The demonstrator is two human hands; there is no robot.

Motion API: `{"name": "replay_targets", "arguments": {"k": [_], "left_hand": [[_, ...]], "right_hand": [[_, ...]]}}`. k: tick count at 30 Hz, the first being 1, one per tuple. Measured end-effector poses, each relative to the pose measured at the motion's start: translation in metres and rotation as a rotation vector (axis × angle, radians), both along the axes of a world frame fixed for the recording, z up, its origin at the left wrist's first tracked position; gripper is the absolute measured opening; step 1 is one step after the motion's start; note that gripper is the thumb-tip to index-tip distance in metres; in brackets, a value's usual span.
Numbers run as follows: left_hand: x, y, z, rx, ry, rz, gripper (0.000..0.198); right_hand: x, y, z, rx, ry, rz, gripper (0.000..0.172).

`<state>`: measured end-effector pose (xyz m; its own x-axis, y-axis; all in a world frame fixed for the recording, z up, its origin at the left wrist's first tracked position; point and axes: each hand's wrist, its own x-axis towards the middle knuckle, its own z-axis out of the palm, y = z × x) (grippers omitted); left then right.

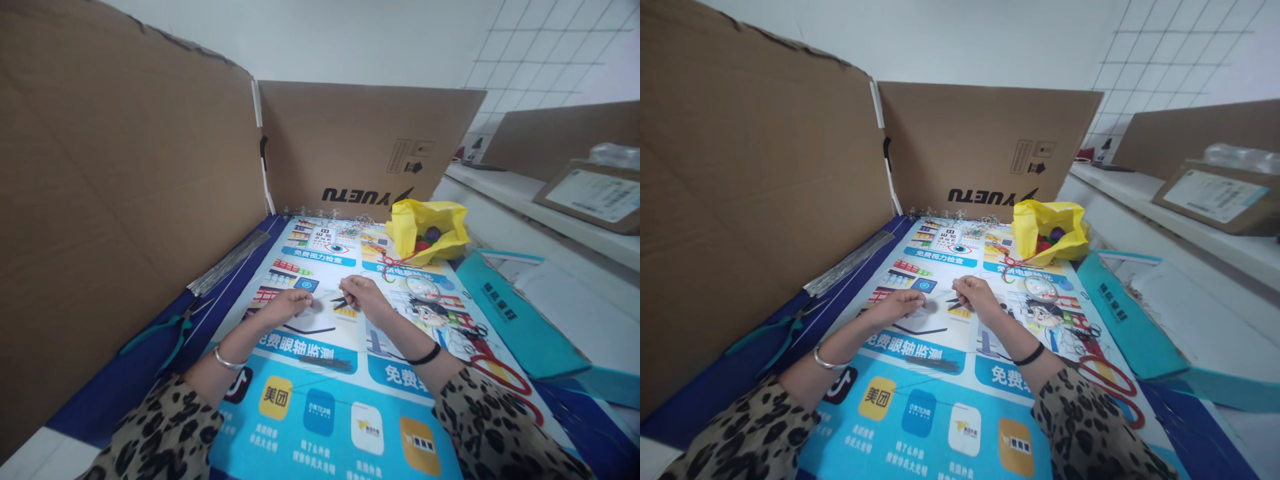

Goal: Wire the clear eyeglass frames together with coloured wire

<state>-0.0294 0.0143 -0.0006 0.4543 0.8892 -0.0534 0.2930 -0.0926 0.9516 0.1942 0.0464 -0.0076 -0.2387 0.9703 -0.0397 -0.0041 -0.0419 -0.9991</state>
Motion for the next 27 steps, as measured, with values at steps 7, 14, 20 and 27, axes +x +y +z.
{"name": "replay_targets", "arguments": {"k": [7,14,20,27], "left_hand": [[-0.003,0.003,0.002,0.132,0.130,0.076,0.025],[-0.012,0.005,0.019,0.214,0.201,0.104,0.022],[-0.041,0.001,0.036,0.101,0.029,0.278,0.024],[-0.024,-0.006,0.029,-0.035,-0.077,0.127,0.027]], "right_hand": [[0.005,0.000,0.012,0.001,-0.158,0.092,0.029],[0.015,-0.005,0.030,0.081,-0.291,0.315,0.026],[0.049,0.008,0.068,0.193,-0.063,-0.057,0.031],[0.176,-0.036,0.166,0.800,0.132,-0.584,0.052]]}}
